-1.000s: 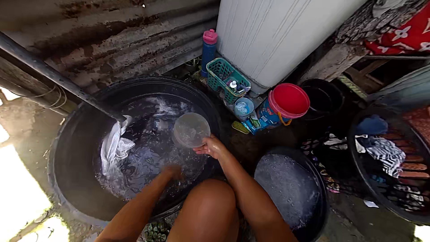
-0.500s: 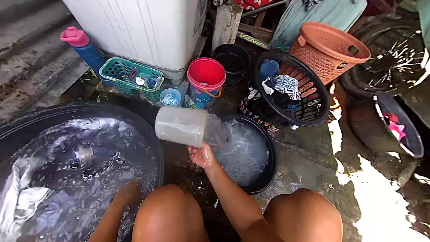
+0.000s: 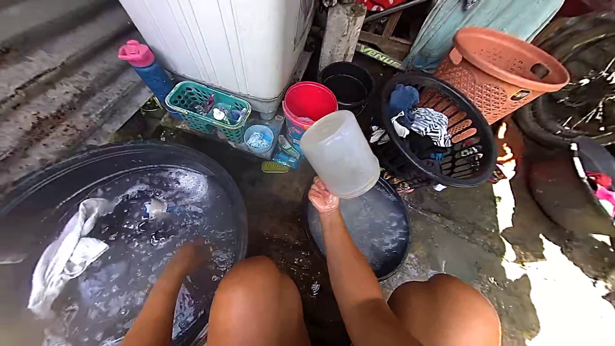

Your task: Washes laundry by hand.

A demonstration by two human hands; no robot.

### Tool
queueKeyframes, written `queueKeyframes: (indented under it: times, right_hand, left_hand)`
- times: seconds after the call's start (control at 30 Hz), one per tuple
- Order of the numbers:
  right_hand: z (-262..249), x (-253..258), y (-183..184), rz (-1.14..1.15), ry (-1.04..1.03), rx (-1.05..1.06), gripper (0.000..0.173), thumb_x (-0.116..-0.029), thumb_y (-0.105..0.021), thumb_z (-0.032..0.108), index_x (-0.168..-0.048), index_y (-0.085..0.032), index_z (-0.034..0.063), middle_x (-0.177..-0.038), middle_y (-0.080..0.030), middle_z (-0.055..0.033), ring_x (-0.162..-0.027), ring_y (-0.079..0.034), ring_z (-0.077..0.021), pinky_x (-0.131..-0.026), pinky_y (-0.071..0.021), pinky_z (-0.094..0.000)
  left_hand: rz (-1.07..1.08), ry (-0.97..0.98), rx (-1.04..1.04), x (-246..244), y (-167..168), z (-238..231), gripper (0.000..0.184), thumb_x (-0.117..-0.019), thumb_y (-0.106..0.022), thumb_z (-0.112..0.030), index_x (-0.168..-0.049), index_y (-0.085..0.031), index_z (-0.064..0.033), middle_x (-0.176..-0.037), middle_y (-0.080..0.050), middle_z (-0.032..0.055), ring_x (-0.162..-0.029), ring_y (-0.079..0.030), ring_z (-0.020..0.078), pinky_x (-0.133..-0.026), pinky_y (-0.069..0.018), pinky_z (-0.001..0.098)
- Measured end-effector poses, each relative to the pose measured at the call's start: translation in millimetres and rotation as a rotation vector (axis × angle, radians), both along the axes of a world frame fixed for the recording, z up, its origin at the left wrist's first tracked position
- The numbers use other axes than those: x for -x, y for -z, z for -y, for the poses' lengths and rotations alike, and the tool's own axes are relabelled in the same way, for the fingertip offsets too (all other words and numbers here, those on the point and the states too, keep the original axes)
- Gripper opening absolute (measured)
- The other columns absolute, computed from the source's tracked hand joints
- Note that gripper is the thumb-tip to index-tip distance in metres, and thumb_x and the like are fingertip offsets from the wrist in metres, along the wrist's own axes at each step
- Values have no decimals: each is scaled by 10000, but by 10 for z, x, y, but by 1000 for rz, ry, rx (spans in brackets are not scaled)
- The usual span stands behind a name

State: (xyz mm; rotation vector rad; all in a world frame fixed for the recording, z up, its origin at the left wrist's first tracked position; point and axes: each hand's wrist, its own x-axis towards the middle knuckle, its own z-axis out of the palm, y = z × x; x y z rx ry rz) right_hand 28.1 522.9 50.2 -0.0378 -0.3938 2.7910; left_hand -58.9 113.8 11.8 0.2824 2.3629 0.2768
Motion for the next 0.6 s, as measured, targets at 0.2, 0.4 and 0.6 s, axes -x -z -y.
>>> queueKeyframes:
  times: [0.2,0.4,0.6]
  right_hand:
    - [153,436,-187,931,-352,-746,412,-1123,-269,256,-1430,-419,26,-1028,-696,-182,-791,-705,-226,-728,-590,-364]
    - [475,912,372,1193,-599,-904,534,-1123,-346,383,-1395,-497,-51,-1183,-679,-231,-940,-712,-249,-836,-576,-365]
    - [188,688,-145,1057,-656,-1176,631,-1083,-513,379,-1582,-297,59,-1317,-624,-260,-1092,-679,-340,-907,-559,-466]
  left_hand:
    - [60,65,-100,198,-75,98,545,-1040,-613,-286,-1509,-481,-44,-1500,-494,278,-1407,-451,473,-1159,-314,670]
    - [68,124,-210,604,-260,88,517,-1057,-582,-239,-1529,-460,-66,-1485,-521,253,-1387,-486,448,-1159,-326,649]
    - [54,164,-224,881,-468,115,528,-1052,-595,-214,-1521,-450,-22,-1464,-532,271,-1351,-519,457,-1144,-360,633]
